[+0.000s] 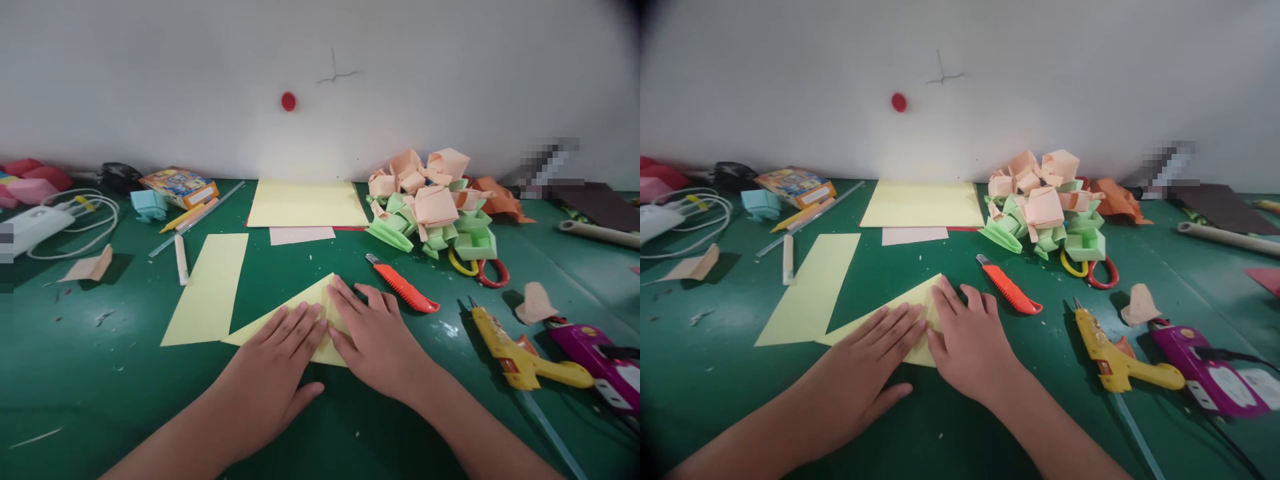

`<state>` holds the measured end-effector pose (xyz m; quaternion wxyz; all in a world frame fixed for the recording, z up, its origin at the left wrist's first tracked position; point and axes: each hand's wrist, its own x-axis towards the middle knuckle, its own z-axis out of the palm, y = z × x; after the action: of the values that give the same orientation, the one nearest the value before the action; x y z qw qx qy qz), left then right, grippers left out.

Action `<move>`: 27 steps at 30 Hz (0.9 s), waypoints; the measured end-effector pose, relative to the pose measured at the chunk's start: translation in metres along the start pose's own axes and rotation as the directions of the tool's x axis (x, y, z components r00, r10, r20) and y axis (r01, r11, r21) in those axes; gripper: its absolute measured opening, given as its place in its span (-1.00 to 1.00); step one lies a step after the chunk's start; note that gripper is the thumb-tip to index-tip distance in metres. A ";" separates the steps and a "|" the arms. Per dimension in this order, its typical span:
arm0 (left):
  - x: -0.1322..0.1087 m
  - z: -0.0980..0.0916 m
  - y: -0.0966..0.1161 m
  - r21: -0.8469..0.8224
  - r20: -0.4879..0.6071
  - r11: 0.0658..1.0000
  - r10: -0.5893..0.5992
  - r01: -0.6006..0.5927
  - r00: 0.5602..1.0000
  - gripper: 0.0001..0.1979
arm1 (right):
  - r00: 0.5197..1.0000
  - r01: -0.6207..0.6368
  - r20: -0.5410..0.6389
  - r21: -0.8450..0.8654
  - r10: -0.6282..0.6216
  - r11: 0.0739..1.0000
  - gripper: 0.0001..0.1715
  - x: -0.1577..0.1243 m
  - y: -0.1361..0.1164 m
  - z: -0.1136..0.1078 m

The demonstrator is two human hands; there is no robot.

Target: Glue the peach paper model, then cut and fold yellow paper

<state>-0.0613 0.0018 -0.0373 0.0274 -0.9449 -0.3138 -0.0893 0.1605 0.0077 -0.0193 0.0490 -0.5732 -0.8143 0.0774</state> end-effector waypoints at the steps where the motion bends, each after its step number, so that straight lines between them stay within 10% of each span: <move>1: -0.001 -0.002 0.000 -0.002 0.002 1.000 0.003 -0.003 1.000 -0.31 | 1.000 0.002 -0.003 -0.005 -0.002 1.000 -0.29 0.000 0.000 0.001; 11: -0.032 -0.008 -0.012 0.078 -0.022 0.995 -0.063 0.064 0.998 -0.12 | 0.999 0.000 -0.053 -0.064 -0.004 0.998 -0.28 -0.005 -0.002 0.009; 27: -0.086 -0.031 -0.033 0.209 -0.178 0.863 -0.428 0.459 0.886 -0.45 | 1.000 -0.007 -0.024 -0.073 0.005 0.997 -0.26 -0.006 -0.002 0.010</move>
<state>-0.1532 -0.0257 -0.0234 0.1421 -0.8288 -0.5293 -0.1128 0.1595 0.0006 -0.0288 0.0376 -0.5780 -0.8141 0.0412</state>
